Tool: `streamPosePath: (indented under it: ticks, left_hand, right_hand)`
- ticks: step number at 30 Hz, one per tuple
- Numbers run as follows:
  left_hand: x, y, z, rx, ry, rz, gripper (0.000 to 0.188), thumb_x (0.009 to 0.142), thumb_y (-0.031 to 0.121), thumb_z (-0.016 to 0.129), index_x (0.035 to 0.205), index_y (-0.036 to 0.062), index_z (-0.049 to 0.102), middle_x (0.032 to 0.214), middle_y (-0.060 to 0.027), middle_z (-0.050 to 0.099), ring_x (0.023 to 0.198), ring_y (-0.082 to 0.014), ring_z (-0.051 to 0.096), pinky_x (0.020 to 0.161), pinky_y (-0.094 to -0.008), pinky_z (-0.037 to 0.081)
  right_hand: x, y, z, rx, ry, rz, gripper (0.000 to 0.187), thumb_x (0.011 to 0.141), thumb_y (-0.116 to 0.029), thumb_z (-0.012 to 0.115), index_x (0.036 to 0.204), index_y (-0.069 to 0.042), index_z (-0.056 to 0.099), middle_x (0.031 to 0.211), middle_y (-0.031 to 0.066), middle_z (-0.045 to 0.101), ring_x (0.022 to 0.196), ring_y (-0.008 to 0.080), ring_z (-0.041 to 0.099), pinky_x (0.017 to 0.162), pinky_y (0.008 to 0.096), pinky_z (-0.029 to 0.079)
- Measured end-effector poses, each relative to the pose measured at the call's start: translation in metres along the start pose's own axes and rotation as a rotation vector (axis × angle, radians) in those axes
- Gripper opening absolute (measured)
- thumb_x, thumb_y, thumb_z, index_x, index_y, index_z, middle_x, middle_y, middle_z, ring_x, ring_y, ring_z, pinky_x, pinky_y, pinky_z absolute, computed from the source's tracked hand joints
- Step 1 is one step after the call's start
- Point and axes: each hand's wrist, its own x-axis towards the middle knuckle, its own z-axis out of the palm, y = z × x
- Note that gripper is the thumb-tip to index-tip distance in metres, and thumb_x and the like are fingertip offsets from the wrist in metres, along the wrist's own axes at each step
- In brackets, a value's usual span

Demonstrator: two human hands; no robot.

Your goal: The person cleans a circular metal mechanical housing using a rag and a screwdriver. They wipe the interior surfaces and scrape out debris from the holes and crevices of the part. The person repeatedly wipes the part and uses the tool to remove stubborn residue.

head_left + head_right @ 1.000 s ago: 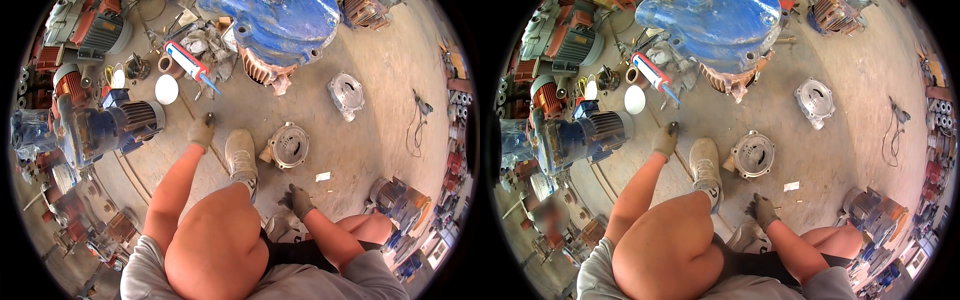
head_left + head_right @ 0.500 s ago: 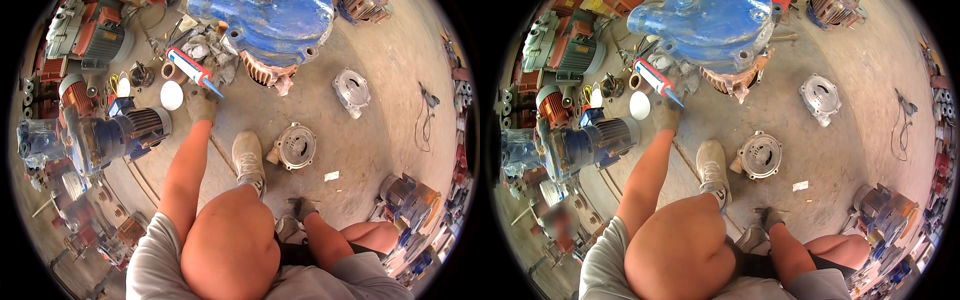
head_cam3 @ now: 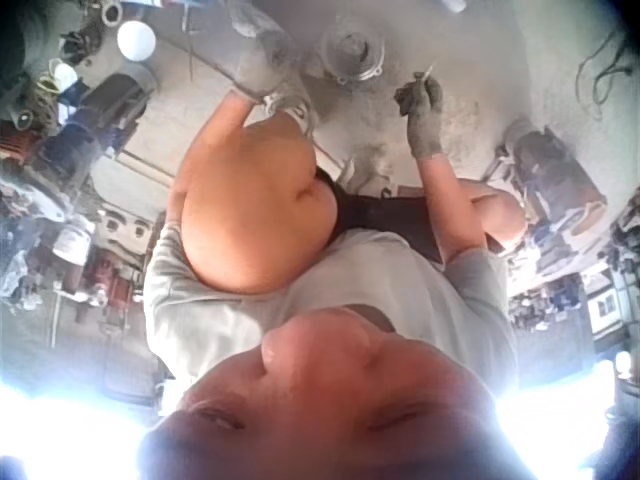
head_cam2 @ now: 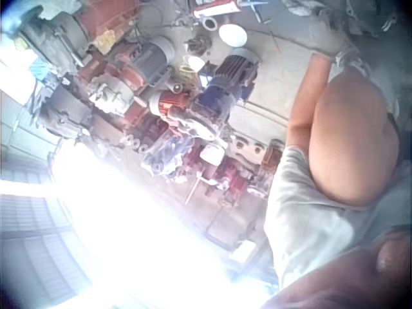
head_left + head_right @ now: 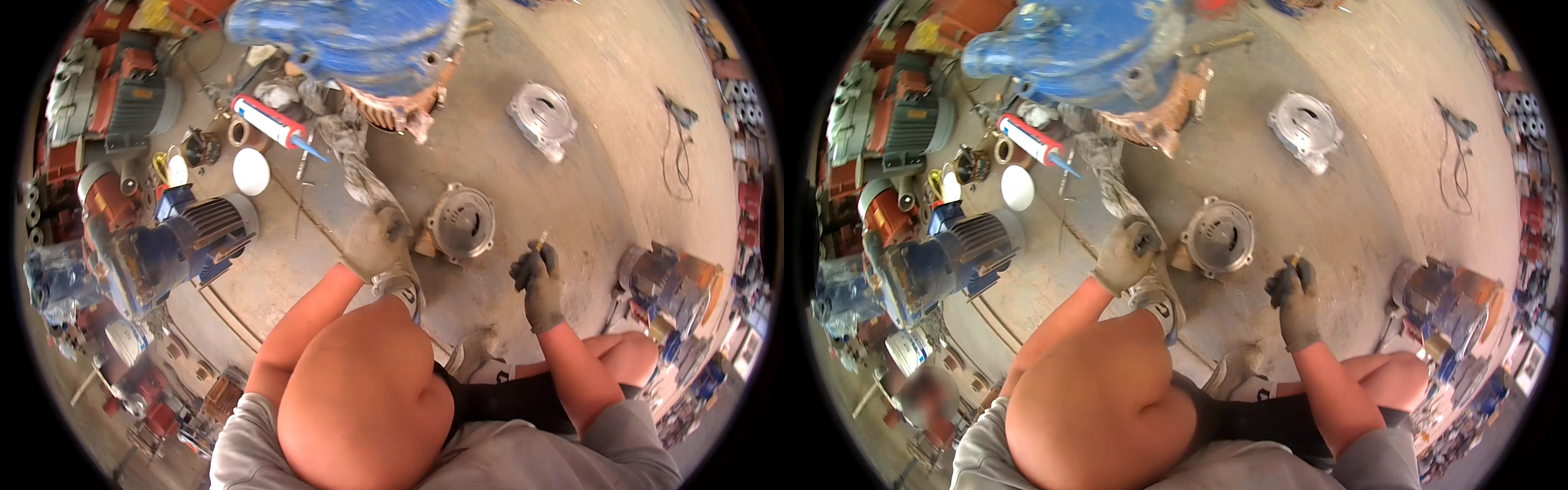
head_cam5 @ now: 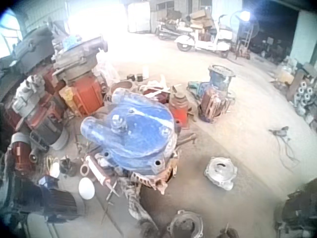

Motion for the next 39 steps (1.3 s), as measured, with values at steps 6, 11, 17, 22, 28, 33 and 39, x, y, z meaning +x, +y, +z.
streamPosePath:
  ticks: [6, 11, 17, 22, 28, 33, 39]
  left_hand:
    - [0.041, 0.065, -0.017, -1.066, -0.414, -0.65, 0.013, 0.102, 0.008, 0.067, 0.112, 0.0013, 0.07, 0.091, -0.0071, 0.071, 0.078, -0.0166, 0.069, 0.07, -0.0288, 0.053]
    - [0.044, 0.085, -0.009, -1.081, -0.52, -0.787, 0.017, 0.104, 0.012, 0.071, 0.115, -0.001, 0.071, 0.091, -0.0087, 0.072, 0.074, -0.0163, 0.066, 0.066, -0.0294, 0.052]
    - [0.046, 0.107, -0.014, -0.686, -0.736, -0.452, 0.027, 0.102, 0.022, 0.075, 0.115, -0.0009, 0.078, 0.089, -0.0109, 0.076, 0.079, -0.019, 0.072, 0.074, -0.0339, 0.057]
    - [0.04, 0.109, -0.003, -0.382, -0.62, 0.062, 0.026, 0.096, 0.019, 0.075, 0.117, 0.0054, 0.08, 0.091, -0.0108, 0.079, 0.077, -0.019, 0.072, 0.076, -0.0365, 0.06]
    - [0.033, 0.119, -0.011, -0.65, -1.022, -0.131, 0.028, 0.099, 0.028, 0.079, 0.11, 0.0022, 0.08, 0.084, -0.0114, 0.076, 0.071, -0.0171, 0.068, 0.069, -0.0363, 0.057]
    - [0.034, 0.145, -0.01, -0.741, -1.228, 0.089, 0.023, 0.099, 0.014, 0.081, 0.118, 0.0027, 0.078, 0.105, -0.0086, 0.082, 0.095, -0.0171, 0.075, 0.084, -0.0373, 0.06]
    - [0.074, 0.154, -0.044, -0.163, -1.1, 0.052, 0.051, 0.089, 0.042, 0.087, 0.122, 0.0053, 0.074, 0.106, -0.0175, 0.079, 0.1, -0.0339, 0.078, 0.089, -0.0458, 0.061]
  right_hand:
    - [-0.018, -0.024, 0.017, -0.035, -0.139, 0.182, 0.023, 0.112, -0.027, 0.065, 0.118, -0.006, 0.072, 0.076, -0.0014, 0.06, 0.062, 0.0106, 0.058, 0.058, 0.0285, 0.047]
    - [-0.025, -0.017, 0.034, -0.041, -0.276, 0.165, 0.043, 0.112, -0.043, 0.067, 0.136, -0.007, 0.07, 0.091, 0.0044, 0.069, 0.06, 0.0099, 0.049, 0.056, 0.0278, 0.041]
    - [-0.021, -0.019, 0.048, 0.319, -0.376, 0.483, 0.034, 0.109, -0.035, 0.074, 0.128, -0.006, 0.071, 0.09, 0.0034, 0.066, 0.065, 0.0101, 0.05, 0.059, 0.0277, 0.042]
    - [-0.034, -0.029, 0.052, 0.162, -0.245, 0.236, 0.02, 0.106, -0.023, 0.073, 0.112, -0.003, 0.07, 0.086, 0.0029, 0.066, 0.067, 0.0104, 0.055, 0.059, 0.0278, 0.045]
    - [-0.073, -0.06, 0.007, -0.085, -0.32, 0.061, 0.014, 0.1, -0.013, 0.076, 0.107, -0.001, 0.074, 0.084, 0.0019, 0.069, 0.071, 0.0091, 0.061, 0.062, 0.0273, 0.049]
    - [-0.103, -0.083, -0.022, -0.001, -0.396, -0.132, 0.017, 0.097, -0.017, 0.082, 0.094, -0.002, 0.075, 0.085, 0.0023, 0.071, 0.071, 0.0097, 0.061, 0.062, 0.0291, 0.049]
    - [-0.042, -0.09, -0.039, -0.777, -0.257, 0.048, 0.021, 0.094, -0.019, 0.084, 0.105, -0.002, 0.081, 0.089, 0.0076, 0.076, 0.078, 0.0149, 0.069, 0.072, 0.034, 0.056]
